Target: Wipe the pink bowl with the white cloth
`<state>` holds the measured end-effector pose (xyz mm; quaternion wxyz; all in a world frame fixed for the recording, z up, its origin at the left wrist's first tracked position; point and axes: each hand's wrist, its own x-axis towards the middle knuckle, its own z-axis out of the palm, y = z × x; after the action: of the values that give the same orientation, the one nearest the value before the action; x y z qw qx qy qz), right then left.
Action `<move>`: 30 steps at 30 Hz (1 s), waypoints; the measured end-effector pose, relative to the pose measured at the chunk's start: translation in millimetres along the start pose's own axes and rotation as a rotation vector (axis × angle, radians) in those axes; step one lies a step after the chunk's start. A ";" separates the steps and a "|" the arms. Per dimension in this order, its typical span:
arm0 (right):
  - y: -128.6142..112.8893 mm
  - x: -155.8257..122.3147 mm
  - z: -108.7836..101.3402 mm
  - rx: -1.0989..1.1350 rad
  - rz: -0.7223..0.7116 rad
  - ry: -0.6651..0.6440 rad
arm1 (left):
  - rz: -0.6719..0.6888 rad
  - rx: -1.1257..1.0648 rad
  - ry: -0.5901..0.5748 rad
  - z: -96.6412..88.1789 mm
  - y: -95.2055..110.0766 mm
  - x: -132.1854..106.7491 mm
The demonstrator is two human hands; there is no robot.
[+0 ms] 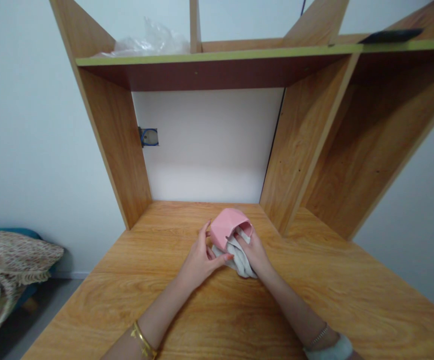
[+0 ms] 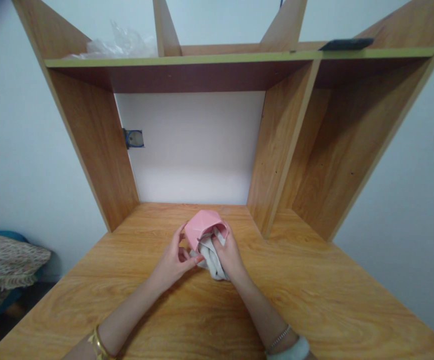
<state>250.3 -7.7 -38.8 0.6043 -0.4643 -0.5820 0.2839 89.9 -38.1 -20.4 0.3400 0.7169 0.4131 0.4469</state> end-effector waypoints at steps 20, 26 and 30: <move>-13.9 1.6 -10.7 -0.399 0.056 -0.024 | 0.002 0.318 0.075 -7.3 10.0 -2.9; -13.4 -1.1 -9.1 -0.402 0.080 -0.100 | 0.072 0.336 0.046 -8.7 13.2 -4.6; -2.8 -1.7 -6.3 -0.318 0.075 -0.153 | 0.042 0.364 0.048 -9.6 10.7 -4.3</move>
<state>255.6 -11.8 -36.4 0.4662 -0.5524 -0.6461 0.2449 83.0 -45.3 -9.2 0.1855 0.7642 0.4800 0.3888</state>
